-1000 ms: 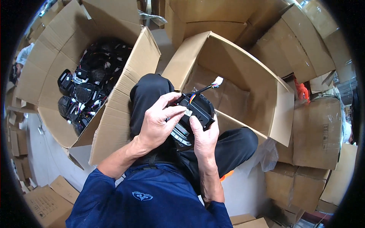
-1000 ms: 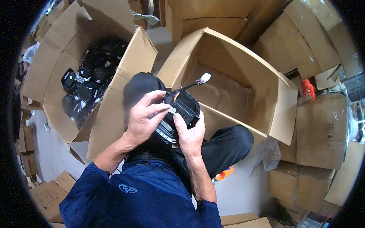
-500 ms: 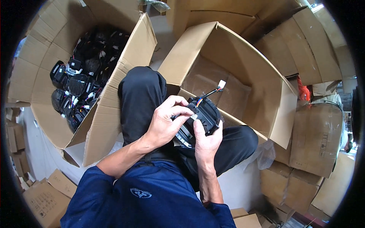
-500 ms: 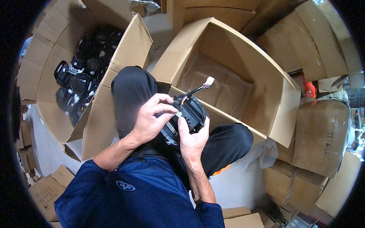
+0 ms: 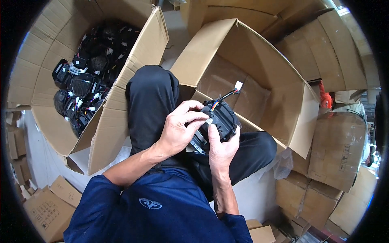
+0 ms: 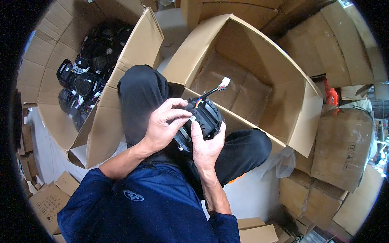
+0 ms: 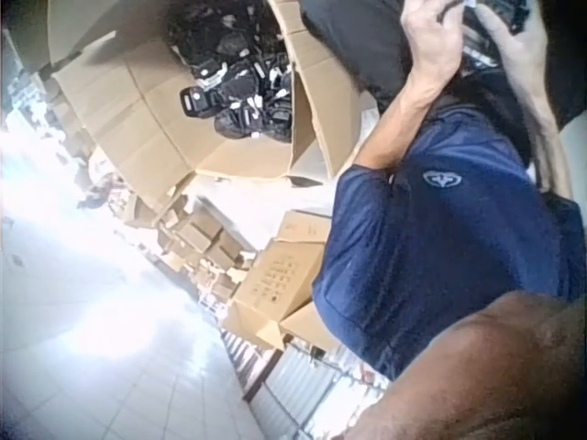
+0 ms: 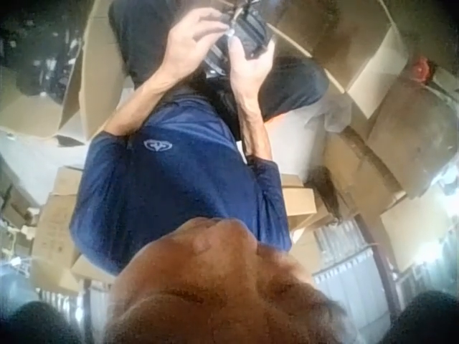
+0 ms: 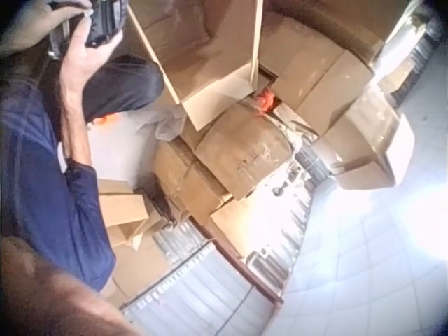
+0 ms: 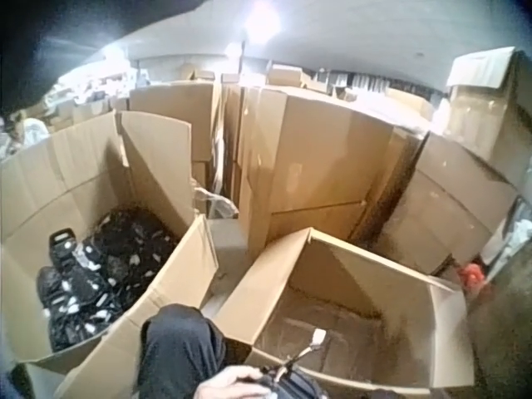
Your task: The person packs electronic parts into cardboard boxes by hand, using bubble wrap for cushioning and applying sticker labels to the boxes.
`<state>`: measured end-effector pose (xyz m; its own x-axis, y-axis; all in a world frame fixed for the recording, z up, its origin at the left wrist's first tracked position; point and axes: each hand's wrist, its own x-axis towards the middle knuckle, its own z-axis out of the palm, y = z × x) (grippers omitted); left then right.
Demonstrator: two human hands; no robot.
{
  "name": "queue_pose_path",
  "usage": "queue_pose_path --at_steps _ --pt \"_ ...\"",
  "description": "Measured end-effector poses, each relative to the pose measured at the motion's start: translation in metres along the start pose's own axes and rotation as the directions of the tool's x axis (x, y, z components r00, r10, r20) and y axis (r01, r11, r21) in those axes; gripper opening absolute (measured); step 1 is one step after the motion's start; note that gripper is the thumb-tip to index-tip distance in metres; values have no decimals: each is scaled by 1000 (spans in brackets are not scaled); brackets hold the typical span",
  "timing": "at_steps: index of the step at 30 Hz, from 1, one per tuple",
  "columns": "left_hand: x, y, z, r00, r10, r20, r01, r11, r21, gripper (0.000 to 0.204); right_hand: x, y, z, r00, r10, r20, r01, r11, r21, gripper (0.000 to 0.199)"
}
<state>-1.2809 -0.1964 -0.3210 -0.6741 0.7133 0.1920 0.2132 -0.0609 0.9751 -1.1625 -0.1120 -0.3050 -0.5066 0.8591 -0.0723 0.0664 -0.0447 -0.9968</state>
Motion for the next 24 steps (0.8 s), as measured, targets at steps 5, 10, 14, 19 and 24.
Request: queue_pose_path --at_steps 5,10,14,19,24 --pt "-4 -4 3 998 -56 0 56 998 -32 13 -5 6 -3 1000 -13 -28 12 1000 -11 48" --pt "-4 -1 8 998 9 -60 -10 1000 -24 14 -2 4 -5 999 -43 -16 44 999 7 49" --pt "-7 -4 7 1000 -1 -27 0 1000 -29 14 -4 8 -5 999 -46 -20 46 999 21 48" --pt "-11 -4 10 999 12 30 -13 1000 11 14 -6 11 -10 999 -28 -32 28 999 -18 48" --pt "-9 3 8 999 48 -18 -46 996 74 17 -9 13 -9 995 -84 -53 83 996 -27 48"
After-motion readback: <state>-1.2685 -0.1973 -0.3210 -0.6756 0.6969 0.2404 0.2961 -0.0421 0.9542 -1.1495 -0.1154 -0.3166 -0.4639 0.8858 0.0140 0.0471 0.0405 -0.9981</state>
